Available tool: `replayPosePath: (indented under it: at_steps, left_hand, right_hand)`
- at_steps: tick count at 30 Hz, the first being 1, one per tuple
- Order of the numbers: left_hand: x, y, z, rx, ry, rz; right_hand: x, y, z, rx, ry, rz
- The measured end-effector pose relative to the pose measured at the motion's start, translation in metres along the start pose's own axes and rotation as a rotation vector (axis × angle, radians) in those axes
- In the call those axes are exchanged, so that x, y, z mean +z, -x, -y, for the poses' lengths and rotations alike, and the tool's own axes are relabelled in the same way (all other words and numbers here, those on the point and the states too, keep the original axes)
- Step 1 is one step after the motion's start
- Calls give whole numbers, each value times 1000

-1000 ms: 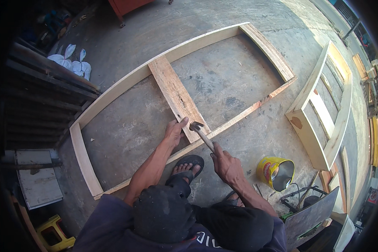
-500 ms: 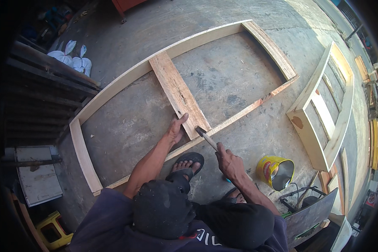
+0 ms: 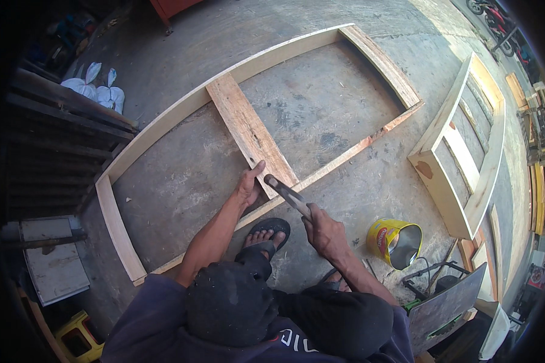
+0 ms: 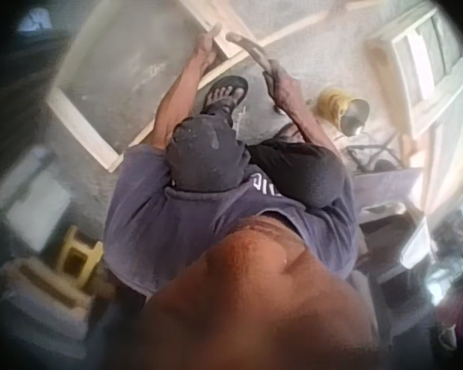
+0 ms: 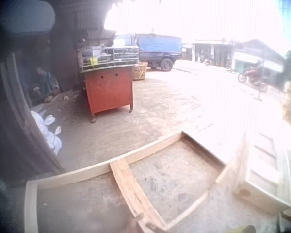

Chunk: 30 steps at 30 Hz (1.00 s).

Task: The person assembles a wooden frame by hammering nails into pre-drilled holes. They position wooden pieces, insert nails, and use a hammer to secure the joints, occasionally adjusting the frame's orientation.

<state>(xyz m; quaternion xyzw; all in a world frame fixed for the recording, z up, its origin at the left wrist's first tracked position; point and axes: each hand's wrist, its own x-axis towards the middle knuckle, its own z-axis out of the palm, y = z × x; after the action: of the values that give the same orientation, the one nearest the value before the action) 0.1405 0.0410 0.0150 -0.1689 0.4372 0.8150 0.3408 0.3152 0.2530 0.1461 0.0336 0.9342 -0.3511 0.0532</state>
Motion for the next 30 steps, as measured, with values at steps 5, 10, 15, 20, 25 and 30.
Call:
replayPosePath:
  at_steps: [5,10,15,20,25,30]
  left_hand:
    - [-11,5,0,-53,379,249]
    - [-20,-15,11,-192,528,140]
    - [-26,-47,27,-258,392,149]
    - [-41,-52,37,-238,435,256]
    - [-55,-53,43,-308,585,495]
    - [-60,-56,45,-331,585,370]
  right_hand:
    - [-5,14,-12,306,-144,7]
    - [-17,63,-38,492,-206,-23]
    - [2,103,-53,698,-294,75]
    - [27,130,-55,872,-379,208]
    - [20,139,-54,848,-345,187]
    - [14,141,-51,941,-399,186]
